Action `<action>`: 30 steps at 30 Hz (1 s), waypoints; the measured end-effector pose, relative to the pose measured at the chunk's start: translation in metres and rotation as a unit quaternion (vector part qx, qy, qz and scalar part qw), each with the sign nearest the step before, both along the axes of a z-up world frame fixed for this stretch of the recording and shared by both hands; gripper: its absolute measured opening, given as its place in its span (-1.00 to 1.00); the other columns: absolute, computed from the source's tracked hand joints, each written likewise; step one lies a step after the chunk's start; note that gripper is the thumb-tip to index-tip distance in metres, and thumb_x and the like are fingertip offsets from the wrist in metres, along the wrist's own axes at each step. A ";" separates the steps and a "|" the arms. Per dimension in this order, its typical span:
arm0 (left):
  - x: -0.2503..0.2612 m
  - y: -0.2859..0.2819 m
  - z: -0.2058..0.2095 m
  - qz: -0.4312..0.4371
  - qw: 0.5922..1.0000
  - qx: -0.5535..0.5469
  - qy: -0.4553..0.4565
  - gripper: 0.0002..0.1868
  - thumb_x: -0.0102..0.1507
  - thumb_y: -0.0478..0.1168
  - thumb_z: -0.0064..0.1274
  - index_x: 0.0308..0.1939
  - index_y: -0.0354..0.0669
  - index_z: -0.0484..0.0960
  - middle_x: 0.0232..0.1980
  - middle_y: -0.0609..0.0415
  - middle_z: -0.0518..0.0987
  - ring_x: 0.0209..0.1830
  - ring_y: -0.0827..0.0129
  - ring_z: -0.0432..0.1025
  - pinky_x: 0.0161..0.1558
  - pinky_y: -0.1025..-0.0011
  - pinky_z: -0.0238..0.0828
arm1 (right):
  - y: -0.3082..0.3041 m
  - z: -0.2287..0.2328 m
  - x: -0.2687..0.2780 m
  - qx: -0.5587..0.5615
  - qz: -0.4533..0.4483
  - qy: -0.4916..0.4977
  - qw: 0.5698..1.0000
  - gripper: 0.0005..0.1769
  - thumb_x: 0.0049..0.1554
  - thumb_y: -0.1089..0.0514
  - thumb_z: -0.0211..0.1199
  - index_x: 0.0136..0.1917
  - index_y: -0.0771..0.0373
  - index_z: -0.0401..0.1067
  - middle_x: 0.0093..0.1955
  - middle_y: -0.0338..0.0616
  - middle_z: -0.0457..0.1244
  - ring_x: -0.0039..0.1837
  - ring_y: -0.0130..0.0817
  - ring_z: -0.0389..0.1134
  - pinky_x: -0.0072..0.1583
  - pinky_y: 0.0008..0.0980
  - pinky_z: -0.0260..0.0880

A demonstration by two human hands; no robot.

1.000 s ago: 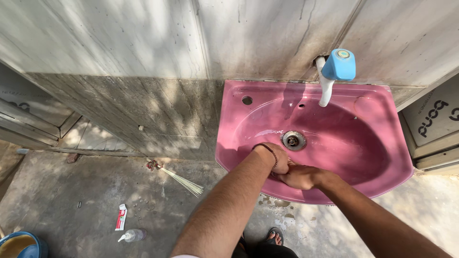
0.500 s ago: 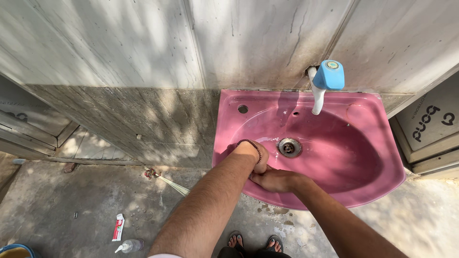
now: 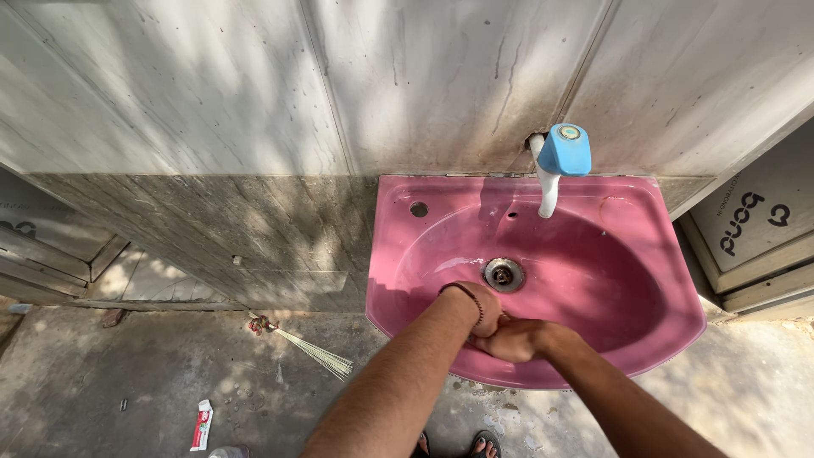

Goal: The person repairs a sink by pressing a black substance into gaps along the edge of the basin and around the faucet base.

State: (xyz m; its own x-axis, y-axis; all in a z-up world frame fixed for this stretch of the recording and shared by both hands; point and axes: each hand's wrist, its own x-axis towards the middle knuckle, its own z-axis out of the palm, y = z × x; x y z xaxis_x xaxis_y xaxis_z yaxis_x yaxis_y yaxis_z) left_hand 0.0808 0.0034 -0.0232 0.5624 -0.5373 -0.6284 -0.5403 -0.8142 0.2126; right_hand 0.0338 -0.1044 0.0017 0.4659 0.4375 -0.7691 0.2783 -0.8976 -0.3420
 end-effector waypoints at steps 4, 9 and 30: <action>0.011 0.059 0.034 0.064 0.996 0.057 0.007 -0.55 0.17 -0.14 0.09 0.13 -0.13 0.70 0.23 -0.10 0.63 0.22 0.22 0.54 0.23 0.28 0.48 | 0.044 0.006 0.001 0.073 -0.108 0.031 0.991 -0.13 0.22 -0.45 -0.33 0.68 -0.14 -0.23 0.75 -0.27 -0.23 0.73 -0.28 -0.21 0.64 -0.21 -0.13; 0.001 0.021 -0.009 0.058 0.998 -0.005 0.014 -0.52 0.20 -0.14 0.04 0.19 -0.13 0.67 0.30 -0.11 0.58 0.30 0.19 0.48 0.33 0.25 0.39 | 0.002 -0.001 0.008 -0.050 -0.008 -0.032 0.998 -0.14 0.29 -0.36 -0.35 0.70 0.07 -0.33 0.76 -0.10 -0.44 0.76 -0.25 -0.45 0.67 -0.24 -0.31; -0.007 -0.004 -0.028 0.063 0.996 -0.051 -0.029 -0.58 0.18 -0.14 0.15 0.08 -0.23 0.71 0.23 -0.11 0.62 0.24 0.13 0.50 0.25 0.17 0.45 | -0.047 -0.044 0.029 0.011 -0.052 -0.174 0.983 -0.41 0.23 0.02 -0.03 0.53 -0.01 0.14 0.69 -0.27 -0.20 0.63 -0.27 -0.02 0.52 -0.19 0.13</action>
State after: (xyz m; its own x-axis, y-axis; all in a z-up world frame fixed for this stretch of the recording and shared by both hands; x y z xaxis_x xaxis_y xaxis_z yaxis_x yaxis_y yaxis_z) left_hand 0.0735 -0.0009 -0.0507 0.6636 -0.5191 -0.5387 -0.4491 -0.8523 0.2682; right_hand 0.0626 -0.1511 -0.0425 0.7416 0.3888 -0.5467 0.2891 -0.9206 -0.2625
